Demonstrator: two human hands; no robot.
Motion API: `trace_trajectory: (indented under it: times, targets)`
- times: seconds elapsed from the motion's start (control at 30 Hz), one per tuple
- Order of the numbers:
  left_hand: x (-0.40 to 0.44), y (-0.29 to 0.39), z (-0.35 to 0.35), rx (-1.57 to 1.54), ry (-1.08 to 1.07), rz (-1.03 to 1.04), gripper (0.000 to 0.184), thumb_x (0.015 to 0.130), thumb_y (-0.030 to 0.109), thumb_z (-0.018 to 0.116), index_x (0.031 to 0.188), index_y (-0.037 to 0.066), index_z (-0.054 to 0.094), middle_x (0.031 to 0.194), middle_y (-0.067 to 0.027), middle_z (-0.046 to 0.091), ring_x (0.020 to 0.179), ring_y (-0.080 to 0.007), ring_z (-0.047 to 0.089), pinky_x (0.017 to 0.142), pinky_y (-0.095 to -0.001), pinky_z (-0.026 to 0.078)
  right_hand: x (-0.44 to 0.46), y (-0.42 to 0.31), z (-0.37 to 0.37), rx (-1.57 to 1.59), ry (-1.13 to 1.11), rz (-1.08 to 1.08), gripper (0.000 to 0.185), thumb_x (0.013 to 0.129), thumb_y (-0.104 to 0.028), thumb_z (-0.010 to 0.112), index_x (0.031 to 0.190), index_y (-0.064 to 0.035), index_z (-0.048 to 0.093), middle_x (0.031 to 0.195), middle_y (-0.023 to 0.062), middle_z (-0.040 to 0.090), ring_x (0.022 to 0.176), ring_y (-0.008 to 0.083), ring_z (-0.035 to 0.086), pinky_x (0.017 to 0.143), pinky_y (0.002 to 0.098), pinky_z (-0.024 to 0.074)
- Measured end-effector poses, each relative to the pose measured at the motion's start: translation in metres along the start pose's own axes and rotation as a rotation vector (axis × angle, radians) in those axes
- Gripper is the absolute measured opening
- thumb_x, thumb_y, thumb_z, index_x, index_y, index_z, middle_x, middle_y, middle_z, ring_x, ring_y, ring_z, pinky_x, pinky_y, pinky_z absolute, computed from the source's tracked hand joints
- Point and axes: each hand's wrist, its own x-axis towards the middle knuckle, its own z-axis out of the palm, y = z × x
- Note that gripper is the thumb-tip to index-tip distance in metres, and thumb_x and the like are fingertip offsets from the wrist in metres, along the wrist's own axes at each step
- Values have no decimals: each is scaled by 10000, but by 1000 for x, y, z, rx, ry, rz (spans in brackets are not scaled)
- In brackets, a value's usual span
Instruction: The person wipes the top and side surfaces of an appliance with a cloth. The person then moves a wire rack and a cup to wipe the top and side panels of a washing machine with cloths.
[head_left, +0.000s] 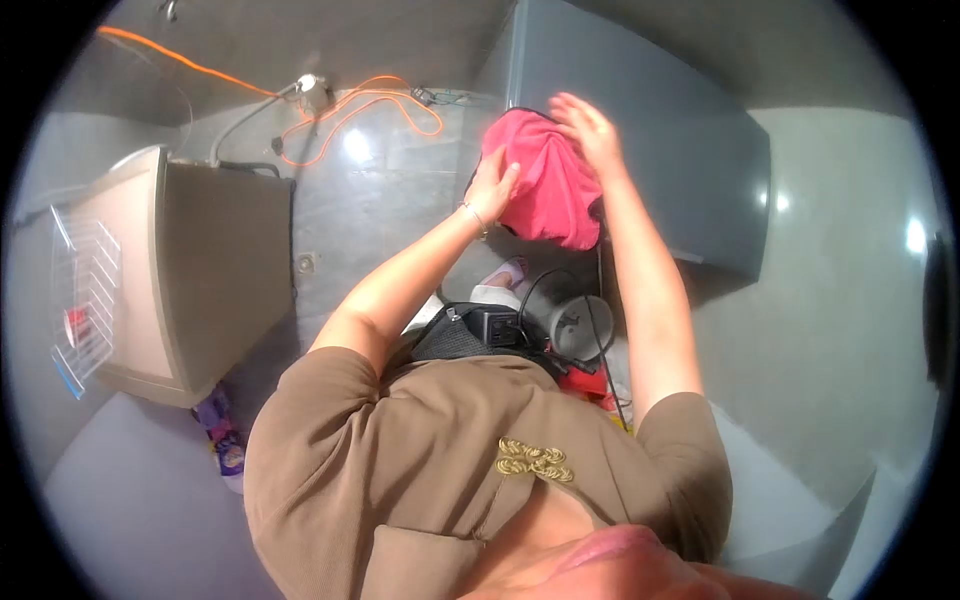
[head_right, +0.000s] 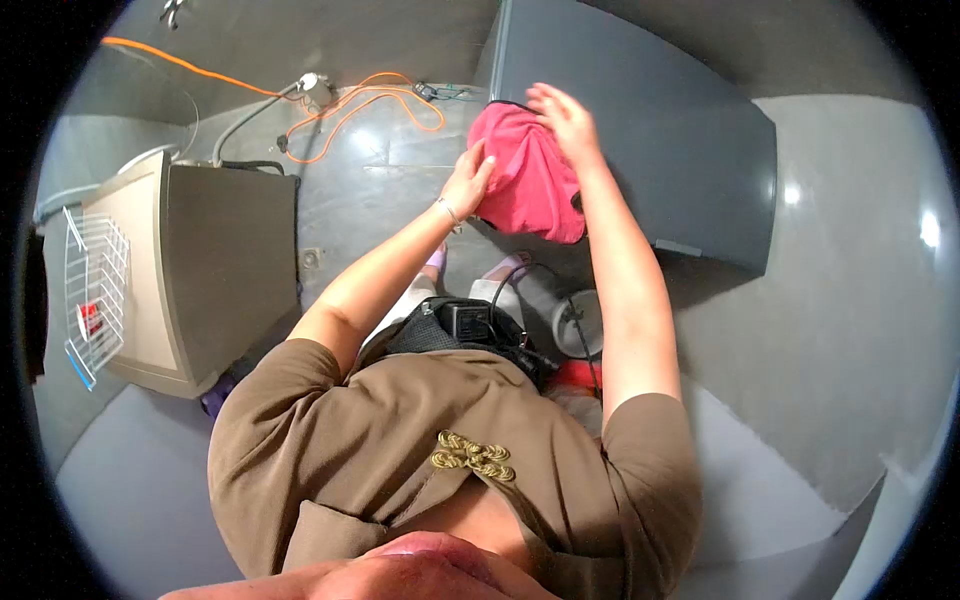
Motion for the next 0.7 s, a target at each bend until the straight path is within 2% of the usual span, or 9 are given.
trace_trajectory:
  times: [0.07, 0.13, 0.17, 0.23, 0.3, 0.33, 0.4, 0.53, 0.7]
  targets:
    - [6, 9, 6, -97, -51, 13, 645, 977, 344, 499, 1465, -3, 258, 1493, -236, 265, 1367, -311, 295, 1128, -354, 244, 6, -10, -17, -215, 183, -117, 326, 1015, -181, 466, 1279, -16, 560, 1243, 109, 625, 1138, 192, 598, 969, 302, 454]
    - [13, 11, 7, -215, -127, -15, 753, 982, 421, 468, 1503, -21, 149, 1578, -229, 102, 1481, -283, 57, 1187, -329, 89, 13, -2, -34, -391, 333, -166, 350, 1011, -178, 449, 1305, -9, 536, 1326, 131, 567, 1234, 220, 532, 1049, 328, 389]
    - [16, 11, 6, -234, -102, -21, 753, 982, 421, 468, 1503, -21, 149, 1578, -229, 102, 1481, -283, 57, 1187, -329, 89, 11, -4, -39, -578, 334, -185, 411, 1005, -228, 451, 1370, -42, 483, 1425, 171, 464, 1346, 290, 412, 1108, 378, 310]
    - [19, 9, 8, -233, -115, -43, 747, 991, 459, 416, 1503, -18, 157, 1582, -216, 101, 1480, -281, 68, 1187, -328, 91, 21, 37, -70, -962, 301, -134, 526, 1004, -352, 397, 1465, -100, 362, 1540, 184, 277, 1438, 347, 222, 1156, 448, 190]
    - [25, -4, 14, -249, -109, -34, 708, 1009, 459, 352, 1502, -16, 172, 1587, -204, 90, 1481, -272, 64, 1186, -321, 93, 21, 57, -74, -1128, 141, 238, 625, 999, -468, 307, 1530, -156, 204, 1601, 149, 81, 1472, 354, 50, 1171, 490, 74]
    - [25, -7, 17, -277, -98, -5, 680, 1017, 445, 332, 1497, -18, 195, 1590, -196, 86, 1481, -268, 68, 1185, -320, 98, 9, 63, -67, -1326, 133, 159, 667, 990, -527, 261, 1548, -196, 107, 1612, 123, -19, 1482, 317, -23, 1172, 490, 25]
    - [22, -10, 24, -323, -57, 47, 627, 1028, 427, 276, 1478, -10, 274, 1589, -186, 107, 1481, -291, 49, 1190, -346, 86, 5, 65, -68, -1273, 126, 142, 695, 983, -547, 281, 1550, -200, 77, 1612, 119, -36, 1482, 314, -49, 1171, 483, -1]
    - [2, -15, 26, -385, -28, 59, 610, 1037, 403, 255, 1472, -24, 280, 1590, -177, 113, 1480, -294, 58, 1189, -350, 96, 2, 56, -84, -1178, 11, 174, 731, 977, -572, 287, 1550, -187, 47, 1608, 136, -68, 1476, 335, -78, 1164, 501, -19]
    - [-47, -22, 17, -380, -133, 106, 621, 1042, 399, 228, 1452, -62, 292, 1599, -148, 98, 1478, -297, 75, 1186, -353, 114, -9, 44, -78, -1214, -13, 175, 748, 977, -587, 269, 1548, -176, 17, 1602, 149, -99, 1470, 347, -114, 1157, 516, -33]
